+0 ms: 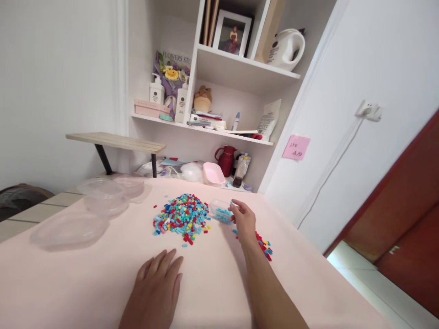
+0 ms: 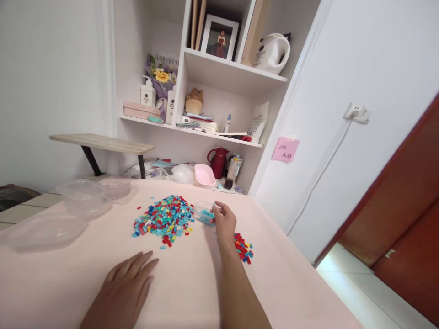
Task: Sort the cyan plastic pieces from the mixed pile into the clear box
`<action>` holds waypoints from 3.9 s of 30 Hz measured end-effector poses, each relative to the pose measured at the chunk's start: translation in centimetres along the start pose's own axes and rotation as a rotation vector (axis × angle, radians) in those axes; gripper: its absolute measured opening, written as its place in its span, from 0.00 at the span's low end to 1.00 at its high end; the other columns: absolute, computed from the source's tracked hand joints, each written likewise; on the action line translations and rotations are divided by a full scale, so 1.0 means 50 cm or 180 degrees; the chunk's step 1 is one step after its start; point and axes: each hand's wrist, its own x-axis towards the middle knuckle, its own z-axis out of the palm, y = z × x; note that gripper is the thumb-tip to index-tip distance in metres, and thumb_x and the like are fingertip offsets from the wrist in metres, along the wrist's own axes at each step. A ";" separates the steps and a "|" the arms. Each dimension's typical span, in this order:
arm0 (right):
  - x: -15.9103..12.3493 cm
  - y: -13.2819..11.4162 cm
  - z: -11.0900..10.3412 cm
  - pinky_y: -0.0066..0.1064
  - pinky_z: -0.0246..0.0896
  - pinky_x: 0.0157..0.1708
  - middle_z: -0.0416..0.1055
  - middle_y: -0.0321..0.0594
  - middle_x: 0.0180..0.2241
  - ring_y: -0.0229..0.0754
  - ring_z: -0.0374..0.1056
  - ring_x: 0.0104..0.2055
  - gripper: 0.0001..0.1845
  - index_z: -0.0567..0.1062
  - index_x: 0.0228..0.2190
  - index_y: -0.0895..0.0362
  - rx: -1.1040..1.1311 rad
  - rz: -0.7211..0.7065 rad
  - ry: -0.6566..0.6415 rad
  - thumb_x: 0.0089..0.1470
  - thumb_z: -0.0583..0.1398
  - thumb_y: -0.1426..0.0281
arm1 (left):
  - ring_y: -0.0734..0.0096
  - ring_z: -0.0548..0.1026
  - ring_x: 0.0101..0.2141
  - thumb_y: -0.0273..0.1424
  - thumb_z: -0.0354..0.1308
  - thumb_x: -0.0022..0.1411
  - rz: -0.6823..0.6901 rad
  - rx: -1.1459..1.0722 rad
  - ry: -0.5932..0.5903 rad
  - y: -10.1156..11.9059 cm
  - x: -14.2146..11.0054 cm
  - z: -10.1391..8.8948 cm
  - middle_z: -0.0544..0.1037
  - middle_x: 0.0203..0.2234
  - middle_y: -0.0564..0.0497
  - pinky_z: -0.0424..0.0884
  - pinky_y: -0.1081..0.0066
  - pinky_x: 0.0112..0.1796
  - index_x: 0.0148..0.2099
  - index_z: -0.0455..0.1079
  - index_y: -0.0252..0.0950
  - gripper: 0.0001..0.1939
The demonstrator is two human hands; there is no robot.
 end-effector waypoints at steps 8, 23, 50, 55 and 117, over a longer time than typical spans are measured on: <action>-0.019 -0.005 0.012 0.28 0.59 0.21 0.75 0.39 0.30 0.36 0.67 0.20 0.24 0.77 0.44 0.58 -0.0077 -0.0066 -0.0326 0.51 0.59 0.55 | 0.63 0.74 0.52 0.34 0.50 0.65 -0.0027 -0.0094 0.0023 -0.003 -0.001 0.004 0.78 0.52 0.55 0.65 0.58 0.51 0.53 0.73 0.48 0.17; -0.093 -0.024 0.047 0.32 0.62 0.42 0.80 0.40 0.38 0.45 0.72 0.39 0.21 0.80 0.47 0.52 -0.2196 -0.0926 -0.2248 0.55 0.54 0.73 | 0.63 0.74 0.53 0.35 0.49 0.65 -0.0048 -0.0044 -0.0117 0.002 0.002 -0.006 0.78 0.53 0.54 0.67 0.58 0.51 0.54 0.72 0.47 0.18; -0.085 -0.010 0.038 0.29 0.60 0.38 0.73 0.38 0.34 0.40 0.67 0.34 0.21 0.81 0.39 0.52 -0.1966 -0.0941 -0.2488 0.47 0.55 0.80 | 0.63 0.73 0.54 0.34 0.49 0.65 -0.0057 -0.0102 -0.0098 -0.002 0.000 0.000 0.77 0.53 0.54 0.66 0.58 0.51 0.54 0.72 0.47 0.18; -0.086 -0.010 0.038 0.28 0.59 0.38 0.72 0.37 0.33 0.39 0.66 0.33 0.22 0.83 0.38 0.49 -0.2008 -0.0900 -0.2553 0.47 0.56 0.79 | 0.62 0.73 0.54 0.34 0.49 0.65 -0.0080 -0.0118 -0.0134 0.000 0.001 -0.002 0.77 0.53 0.54 0.66 0.57 0.51 0.54 0.72 0.48 0.18; -0.067 -0.009 0.039 0.24 0.54 0.22 0.68 0.31 0.19 0.34 0.61 0.20 0.06 0.78 0.29 0.56 -0.0982 -0.0239 -0.2455 0.50 0.60 0.70 | 0.62 0.75 0.52 0.34 0.48 0.64 0.0140 0.0036 0.0048 -0.013 -0.004 0.009 0.79 0.52 0.53 0.68 0.57 0.49 0.52 0.74 0.46 0.18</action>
